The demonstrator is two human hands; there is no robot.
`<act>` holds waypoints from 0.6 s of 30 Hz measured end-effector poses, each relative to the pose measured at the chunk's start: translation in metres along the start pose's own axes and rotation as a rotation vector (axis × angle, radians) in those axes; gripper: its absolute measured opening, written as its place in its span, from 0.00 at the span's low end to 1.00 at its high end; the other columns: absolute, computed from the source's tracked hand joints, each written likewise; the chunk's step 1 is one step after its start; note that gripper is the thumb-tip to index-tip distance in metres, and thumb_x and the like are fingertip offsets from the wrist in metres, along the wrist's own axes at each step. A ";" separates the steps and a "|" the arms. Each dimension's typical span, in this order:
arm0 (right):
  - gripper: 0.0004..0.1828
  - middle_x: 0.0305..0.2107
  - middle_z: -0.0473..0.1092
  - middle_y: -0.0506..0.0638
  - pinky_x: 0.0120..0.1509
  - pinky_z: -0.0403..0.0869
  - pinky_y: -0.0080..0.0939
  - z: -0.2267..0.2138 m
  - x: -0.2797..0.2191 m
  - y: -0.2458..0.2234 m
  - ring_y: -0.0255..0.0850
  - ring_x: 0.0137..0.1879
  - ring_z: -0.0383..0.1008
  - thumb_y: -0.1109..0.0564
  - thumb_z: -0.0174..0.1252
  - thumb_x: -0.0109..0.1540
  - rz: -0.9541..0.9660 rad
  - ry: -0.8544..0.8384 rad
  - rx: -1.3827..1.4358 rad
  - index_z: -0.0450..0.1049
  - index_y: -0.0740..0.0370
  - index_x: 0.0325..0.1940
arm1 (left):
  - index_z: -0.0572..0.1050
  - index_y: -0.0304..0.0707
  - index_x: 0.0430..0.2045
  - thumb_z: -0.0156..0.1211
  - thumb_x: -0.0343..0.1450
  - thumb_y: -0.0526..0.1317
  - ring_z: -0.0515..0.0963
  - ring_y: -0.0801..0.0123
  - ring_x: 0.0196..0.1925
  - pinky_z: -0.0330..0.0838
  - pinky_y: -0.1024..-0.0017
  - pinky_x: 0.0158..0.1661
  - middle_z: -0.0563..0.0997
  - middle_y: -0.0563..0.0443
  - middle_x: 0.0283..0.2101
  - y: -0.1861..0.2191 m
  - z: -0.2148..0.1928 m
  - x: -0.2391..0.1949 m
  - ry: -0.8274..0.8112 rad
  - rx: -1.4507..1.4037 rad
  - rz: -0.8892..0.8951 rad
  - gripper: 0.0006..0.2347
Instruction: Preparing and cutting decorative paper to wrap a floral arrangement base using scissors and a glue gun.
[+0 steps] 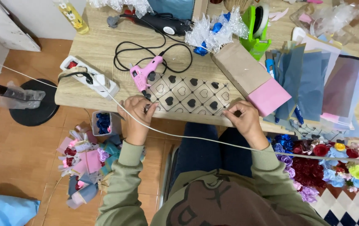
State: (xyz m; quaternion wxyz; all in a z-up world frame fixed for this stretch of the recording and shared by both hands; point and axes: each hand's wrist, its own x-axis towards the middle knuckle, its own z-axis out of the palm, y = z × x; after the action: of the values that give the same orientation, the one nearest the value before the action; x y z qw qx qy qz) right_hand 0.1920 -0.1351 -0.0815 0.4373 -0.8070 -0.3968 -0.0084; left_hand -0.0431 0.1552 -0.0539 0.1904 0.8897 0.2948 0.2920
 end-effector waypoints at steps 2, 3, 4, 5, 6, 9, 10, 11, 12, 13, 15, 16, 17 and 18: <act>0.12 0.24 0.75 0.53 0.44 0.74 0.49 -0.001 0.001 -0.001 0.54 0.36 0.76 0.53 0.75 0.54 0.003 -0.004 -0.004 0.79 0.58 0.24 | 0.79 0.49 0.24 0.73 0.68 0.49 0.75 0.61 0.49 0.44 0.48 0.65 0.79 0.56 0.33 0.002 -0.002 0.000 0.021 0.032 0.000 0.10; 0.12 0.24 0.74 0.53 0.43 0.74 0.49 -0.001 0.001 -0.001 0.55 0.36 0.76 0.54 0.76 0.53 0.007 -0.009 -0.007 0.79 0.59 0.25 | 0.79 0.47 0.24 0.73 0.68 0.48 0.75 0.60 0.47 0.44 0.47 0.65 0.78 0.55 0.32 0.003 -0.003 0.000 0.041 0.065 0.000 0.10; 0.12 0.24 0.74 0.53 0.43 0.74 0.49 -0.002 0.001 -0.005 0.55 0.36 0.76 0.54 0.76 0.53 0.008 -0.010 -0.007 0.79 0.59 0.25 | 0.79 0.47 0.24 0.73 0.68 0.48 0.75 0.60 0.47 0.44 0.47 0.65 0.78 0.55 0.32 0.004 0.001 -0.002 0.039 0.065 -0.001 0.10; 0.11 0.25 0.74 0.54 0.44 0.74 0.49 -0.003 0.002 -0.008 0.54 0.37 0.76 0.54 0.75 0.53 0.059 -0.021 -0.006 0.79 0.59 0.28 | 0.78 0.46 0.30 0.73 0.67 0.46 0.75 0.60 0.47 0.47 0.49 0.62 0.77 0.53 0.37 0.004 0.004 -0.002 0.102 0.097 0.029 0.09; 0.11 0.26 0.74 0.55 0.45 0.74 0.48 -0.003 0.003 -0.012 0.52 0.38 0.76 0.55 0.75 0.52 0.110 -0.033 -0.005 0.80 0.59 0.32 | 0.76 0.46 0.35 0.73 0.67 0.44 0.74 0.59 0.47 0.50 0.50 0.60 0.77 0.52 0.42 0.005 0.007 -0.003 0.166 0.128 0.059 0.11; 0.12 0.25 0.73 0.53 0.44 0.74 0.46 -0.005 0.003 -0.014 0.50 0.38 0.76 0.53 0.76 0.53 0.106 -0.048 -0.007 0.81 0.59 0.33 | 0.79 0.47 0.42 0.65 0.72 0.37 0.74 0.58 0.57 0.57 0.55 0.56 0.76 0.50 0.54 0.022 0.013 -0.012 0.350 0.235 0.292 0.07; 0.12 0.25 0.73 0.53 0.44 0.74 0.46 -0.005 0.005 -0.013 0.50 0.38 0.76 0.53 0.76 0.53 0.105 -0.045 -0.008 0.81 0.59 0.33 | 0.79 0.47 0.42 0.65 0.72 0.37 0.74 0.58 0.57 0.57 0.55 0.56 0.76 0.50 0.54 0.027 0.031 -0.020 0.352 0.233 0.294 0.07; 0.12 0.25 0.73 0.53 0.43 0.74 0.45 -0.004 0.005 -0.014 0.49 0.37 0.76 0.52 0.76 0.53 0.092 -0.040 -0.019 0.82 0.58 0.33 | 0.76 0.50 0.44 0.64 0.71 0.38 0.75 0.57 0.57 0.57 0.55 0.54 0.77 0.51 0.55 0.033 0.047 -0.030 0.405 0.219 0.353 0.09; 0.12 0.24 0.73 0.52 0.42 0.74 0.45 -0.003 0.005 -0.014 0.49 0.36 0.76 0.52 0.77 0.52 0.079 -0.035 -0.030 0.82 0.57 0.33 | 0.73 0.54 0.47 0.64 0.71 0.38 0.76 0.56 0.58 0.58 0.55 0.51 0.77 0.52 0.57 0.039 0.064 -0.040 0.457 0.203 0.412 0.12; 0.12 0.24 0.73 0.52 0.42 0.74 0.45 -0.006 0.006 -0.021 0.49 0.36 0.76 0.52 0.77 0.52 0.079 -0.035 -0.032 0.82 0.57 0.33 | 0.73 0.54 0.47 0.64 0.71 0.38 0.76 0.56 0.58 0.58 0.55 0.51 0.77 0.52 0.57 0.055 0.068 -0.043 0.458 0.202 0.411 0.12; 0.08 0.24 0.72 0.53 0.43 0.74 0.46 -0.010 0.007 -0.035 0.51 0.37 0.75 0.56 0.75 0.53 0.131 -0.057 -0.028 0.82 0.57 0.32 | 0.77 0.56 0.47 0.60 0.74 0.46 0.72 0.59 0.65 0.49 0.49 0.65 0.76 0.55 0.61 0.087 0.074 -0.052 0.309 0.140 0.601 0.09; 0.08 0.24 0.72 0.53 0.43 0.74 0.46 -0.009 0.008 -0.033 0.51 0.37 0.75 0.56 0.75 0.53 0.132 -0.059 -0.029 0.82 0.57 0.32 | 0.77 0.56 0.47 0.60 0.74 0.46 0.72 0.59 0.65 0.49 0.49 0.65 0.76 0.55 0.61 0.095 0.080 -0.050 0.309 0.139 0.599 0.09; 0.08 0.24 0.73 0.53 0.43 0.75 0.46 -0.008 0.007 -0.030 0.51 0.37 0.75 0.56 0.75 0.53 0.113 -0.051 -0.047 0.82 0.57 0.33 | 0.77 0.54 0.48 0.60 0.73 0.48 0.72 0.58 0.66 0.52 0.48 0.66 0.75 0.54 0.62 0.103 0.086 -0.050 0.243 0.065 0.629 0.11; 0.08 0.25 0.73 0.53 0.43 0.75 0.46 -0.007 0.006 -0.028 0.51 0.38 0.75 0.55 0.75 0.53 0.093 -0.043 -0.064 0.82 0.56 0.33 | 0.77 0.52 0.50 0.59 0.73 0.51 0.71 0.56 0.67 0.54 0.46 0.67 0.75 0.52 0.64 0.112 0.092 -0.049 0.178 -0.009 0.657 0.14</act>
State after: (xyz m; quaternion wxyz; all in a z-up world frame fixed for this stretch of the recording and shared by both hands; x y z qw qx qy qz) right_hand 0.1808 -0.1280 -0.0552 0.4025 -0.8382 -0.3676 0.0165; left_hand 0.0288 0.0240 -0.0860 0.0636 0.9074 0.0067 0.4155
